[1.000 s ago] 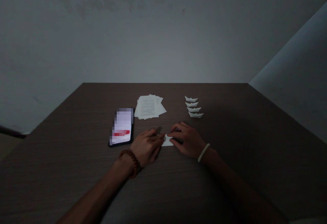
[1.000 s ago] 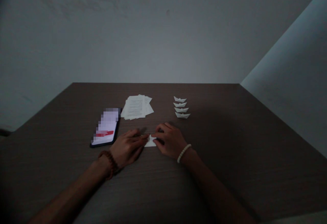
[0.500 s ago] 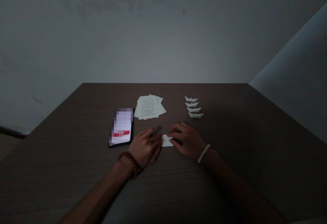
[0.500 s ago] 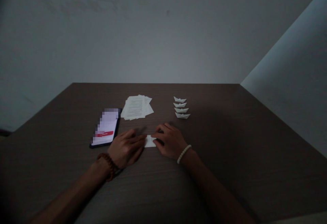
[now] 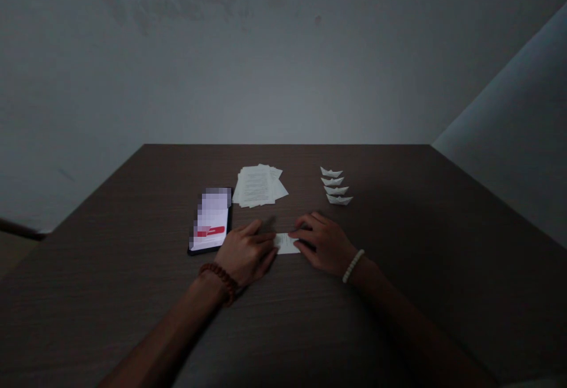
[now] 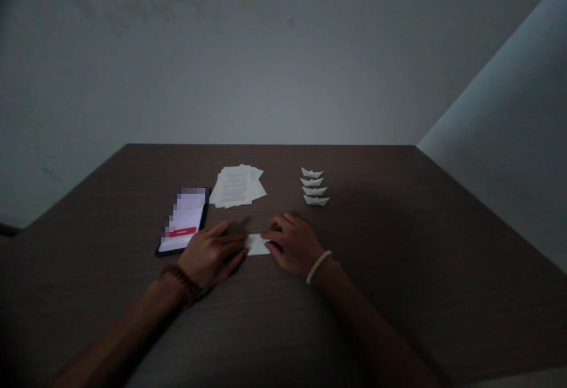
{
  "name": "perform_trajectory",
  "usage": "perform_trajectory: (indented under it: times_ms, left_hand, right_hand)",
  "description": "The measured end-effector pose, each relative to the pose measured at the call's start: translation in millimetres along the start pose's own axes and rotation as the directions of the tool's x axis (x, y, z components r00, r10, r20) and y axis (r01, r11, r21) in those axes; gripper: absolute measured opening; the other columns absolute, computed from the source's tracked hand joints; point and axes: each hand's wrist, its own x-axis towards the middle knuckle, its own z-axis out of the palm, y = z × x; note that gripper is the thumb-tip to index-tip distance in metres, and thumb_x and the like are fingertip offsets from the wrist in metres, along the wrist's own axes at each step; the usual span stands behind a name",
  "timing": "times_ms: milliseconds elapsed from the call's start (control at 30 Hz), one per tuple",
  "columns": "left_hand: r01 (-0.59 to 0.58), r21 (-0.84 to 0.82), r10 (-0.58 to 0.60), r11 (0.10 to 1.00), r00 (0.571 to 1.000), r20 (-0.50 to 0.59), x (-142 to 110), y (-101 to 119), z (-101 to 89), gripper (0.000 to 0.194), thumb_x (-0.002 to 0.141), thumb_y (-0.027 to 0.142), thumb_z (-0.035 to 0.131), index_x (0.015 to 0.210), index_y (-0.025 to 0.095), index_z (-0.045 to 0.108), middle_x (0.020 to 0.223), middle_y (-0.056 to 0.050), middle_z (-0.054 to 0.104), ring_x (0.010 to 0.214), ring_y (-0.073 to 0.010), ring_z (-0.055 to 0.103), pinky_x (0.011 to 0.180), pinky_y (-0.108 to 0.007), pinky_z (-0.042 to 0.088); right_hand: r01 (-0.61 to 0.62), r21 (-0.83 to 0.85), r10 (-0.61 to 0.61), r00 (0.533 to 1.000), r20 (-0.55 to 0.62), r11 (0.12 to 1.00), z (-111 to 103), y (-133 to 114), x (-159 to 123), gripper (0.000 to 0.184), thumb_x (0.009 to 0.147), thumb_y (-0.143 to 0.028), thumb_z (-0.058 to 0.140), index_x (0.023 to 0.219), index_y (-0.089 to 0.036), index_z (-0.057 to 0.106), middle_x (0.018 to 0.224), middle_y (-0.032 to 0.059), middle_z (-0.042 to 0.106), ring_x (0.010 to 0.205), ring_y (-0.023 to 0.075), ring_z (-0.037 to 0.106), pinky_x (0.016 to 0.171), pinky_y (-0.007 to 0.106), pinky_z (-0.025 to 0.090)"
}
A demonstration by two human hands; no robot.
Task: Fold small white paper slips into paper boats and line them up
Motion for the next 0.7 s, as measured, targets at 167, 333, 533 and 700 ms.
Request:
perform_trajectory:
  times_ms: [167, 333, 533, 700]
  left_hand:
    - [-0.007, -0.03, 0.009, 1.0, 0.999, 0.047, -0.6, -3.0, -3.5, 0.022, 0.089, 0.025, 0.049, 0.081, 0.016, 0.068, 0.088, -0.007, 0.07, 0.083, -0.0232, 0.053, 0.06, -0.032, 0.046]
    - [-0.003, -0.092, 0.014, 0.996, 0.993, 0.121, 0.3, -7.4, -7.9, 0.02, 0.089, 0.026, 0.051, 0.086, 0.018, 0.068, 0.097, -0.005, 0.07, 0.084, -0.0227, 0.054, 0.064, -0.033, 0.047]
    - [0.012, -0.11, 0.005, 0.994, 0.989, 0.151, 0.8, -8.1, -8.9, 0.016, 0.087, 0.025, 0.053, 0.09, 0.02, 0.068, 0.098, -0.004, 0.07, 0.083, -0.0222, 0.055, 0.063, -0.033, 0.047]
    - [0.028, -0.104, -0.012, 0.994, 0.989, 0.15, 1.6, -6.7, -10.6, 0.018, 0.087, 0.026, 0.052, 0.083, 0.018, 0.067, 0.09, -0.005, 0.07, 0.084, -0.0221, 0.055, 0.064, -0.032, 0.047]
  right_hand:
    - [0.006, -0.001, -0.006, 1.0, -0.004, 1.0, -0.3, -1.5, 0.3, 0.018, 0.086, -0.021, 0.059, 0.101, -0.021, 0.067, 0.103, 0.0065, 0.06, 0.093, 0.0205, 0.05, 0.08, 0.035, 0.043]
    - [0.119, 0.012, -0.119, 0.991, 0.057, 0.993, -0.8, -5.3, 1.9, 0.027, 0.083, -0.006, 0.053, 0.1, -0.021, 0.067, 0.112, 0.0038, 0.063, 0.092, 0.02, 0.05, 0.079, 0.034, 0.045]
    - [0.187, -0.01, -0.185, 0.975, 0.12, 0.982, -0.7, -8.0, 3.9, 0.032, 0.075, 0.001, 0.052, 0.097, -0.018, 0.066, 0.121, 0.0029, 0.062, 0.09, 0.0205, 0.05, 0.079, 0.034, 0.046]
    - [0.176, -0.046, -0.166, 0.972, 0.169, 0.983, -1.8, -12.1, 7.6, 0.03, 0.072, 0.001, 0.052, 0.093, -0.017, 0.063, 0.12, 0.0049, 0.062, 0.088, 0.0202, 0.05, 0.074, 0.032, 0.046]
